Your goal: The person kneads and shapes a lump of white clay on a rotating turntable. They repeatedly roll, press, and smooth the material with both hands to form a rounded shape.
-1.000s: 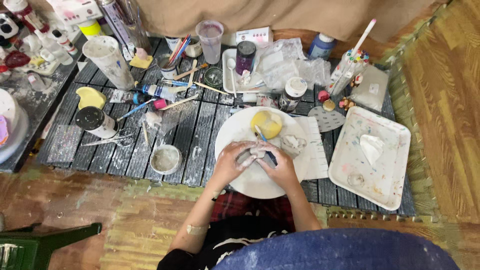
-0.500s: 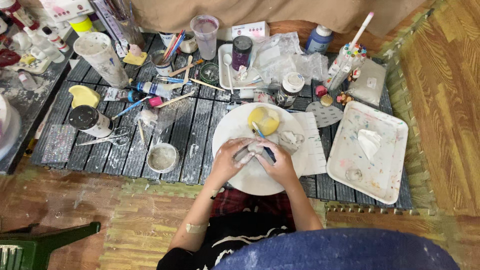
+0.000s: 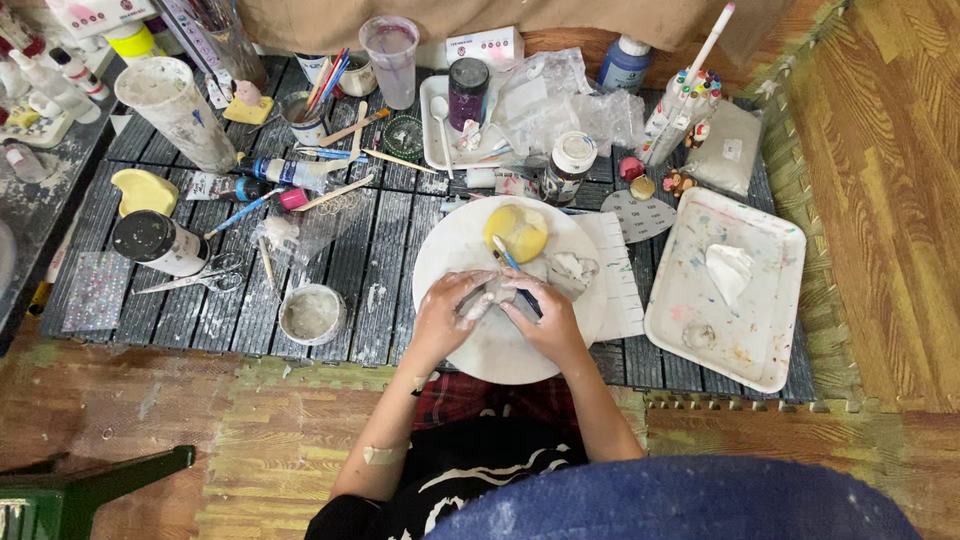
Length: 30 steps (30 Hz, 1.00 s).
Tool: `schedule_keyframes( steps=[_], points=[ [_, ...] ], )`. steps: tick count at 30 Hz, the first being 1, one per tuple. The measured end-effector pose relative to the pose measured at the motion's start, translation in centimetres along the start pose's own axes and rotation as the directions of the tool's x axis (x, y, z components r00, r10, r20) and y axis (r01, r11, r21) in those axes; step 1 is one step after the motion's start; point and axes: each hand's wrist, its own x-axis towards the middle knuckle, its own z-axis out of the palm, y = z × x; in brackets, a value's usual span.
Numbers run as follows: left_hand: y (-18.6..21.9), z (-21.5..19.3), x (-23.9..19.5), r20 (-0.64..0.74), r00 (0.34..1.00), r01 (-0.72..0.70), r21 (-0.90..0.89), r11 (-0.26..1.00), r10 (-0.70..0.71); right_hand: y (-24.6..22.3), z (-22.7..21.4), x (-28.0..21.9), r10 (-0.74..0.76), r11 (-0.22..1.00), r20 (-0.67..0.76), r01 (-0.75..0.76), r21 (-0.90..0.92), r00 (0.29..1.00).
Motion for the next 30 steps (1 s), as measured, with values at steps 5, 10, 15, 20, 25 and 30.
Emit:
schedule_keyframes(
  steps=[5,10,15,20,25,30],
  points=[
    [0.1,0.0,0.0,0.003,0.999,0.041,-0.006,0.999,-0.041,-0.2,0.0,-0.2,0.046,0.998,-0.006,-0.046,0.031,0.999],
    [0.2,0.0,0.0,-0.004,0.999,0.035,-0.014,0.999,-0.035,-0.1,0.0,-0.2,0.015,0.999,-0.010,-0.015,0.036,1.000],
    [0.3,0.0,0.0,-0.004,0.999,0.037,-0.015,0.999,-0.038,0.0,0.0,-0.2,-0.011,0.999,-0.020,0.012,0.039,1.000],
    [0.5,-0.1,0.1,0.000,0.999,0.041,-0.014,0.999,-0.041,-0.2,-0.1,-0.1,-0.008,1.000,-0.012,0.008,0.027,1.000],
    [0.8,-0.2,0.1,-0.005,0.999,0.051,-0.032,0.998,-0.051,-0.3,-0.1,-0.2,-0.001,0.999,-0.013,0.001,0.046,1.000],
    [1.1,-0.3,0.1,0.000,0.999,0.046,-0.020,0.999,-0.046,-0.5,-0.1,-0.2,-0.005,0.998,-0.010,0.006,0.064,1.000]
  ],
)
